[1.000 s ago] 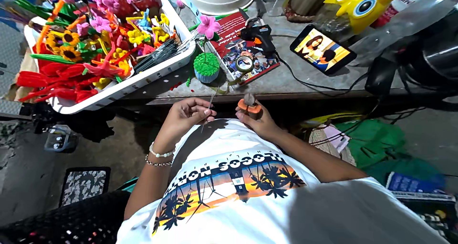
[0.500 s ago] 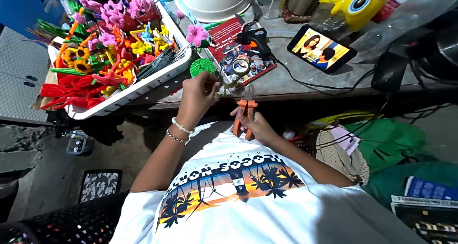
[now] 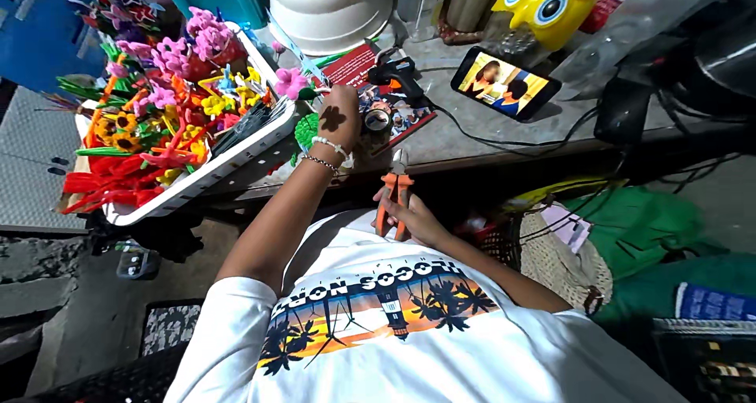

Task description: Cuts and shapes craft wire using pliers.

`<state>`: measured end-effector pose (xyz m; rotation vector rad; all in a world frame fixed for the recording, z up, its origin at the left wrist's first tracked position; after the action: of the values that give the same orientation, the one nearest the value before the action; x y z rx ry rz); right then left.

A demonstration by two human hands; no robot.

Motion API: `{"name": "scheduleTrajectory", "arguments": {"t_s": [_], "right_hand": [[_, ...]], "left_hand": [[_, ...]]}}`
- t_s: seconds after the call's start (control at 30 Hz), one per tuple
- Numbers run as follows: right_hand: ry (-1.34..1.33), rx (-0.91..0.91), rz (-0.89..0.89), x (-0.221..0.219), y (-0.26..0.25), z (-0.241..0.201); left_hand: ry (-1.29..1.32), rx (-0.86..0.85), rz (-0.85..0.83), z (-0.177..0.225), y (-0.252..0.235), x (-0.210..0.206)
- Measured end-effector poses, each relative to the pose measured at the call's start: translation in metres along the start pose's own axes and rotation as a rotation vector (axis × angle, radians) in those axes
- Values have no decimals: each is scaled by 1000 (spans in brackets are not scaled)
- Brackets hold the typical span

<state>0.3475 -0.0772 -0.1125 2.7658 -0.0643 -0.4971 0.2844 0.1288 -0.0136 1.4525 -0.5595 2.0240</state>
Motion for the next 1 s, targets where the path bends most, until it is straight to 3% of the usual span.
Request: {"name": "scheduleTrajectory", "arguments": {"t_s": [0.3,0.63,1.0], "right_hand": [[-19,0,4,3,-2,4],[-26,16,10,4,0,4],[-43,19,7,4,1,4]], "left_hand": [[-60,122,22,5,-19,-4],[-238,136,-70,9,-28,-6],[-252,138,-97,5,-27,-4]]}}
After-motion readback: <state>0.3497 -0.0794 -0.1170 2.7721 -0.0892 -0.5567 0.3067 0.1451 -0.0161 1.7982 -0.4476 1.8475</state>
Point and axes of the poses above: each hand's wrist, its own y-axis away from the middle knuckle, its own x-axis out of the back of the hand, z = x × y, the point moved 1 cm from there along -y, towards the middle knuckle, and after that the axes turned 12 degrees about -x, right-handed, at the moved point
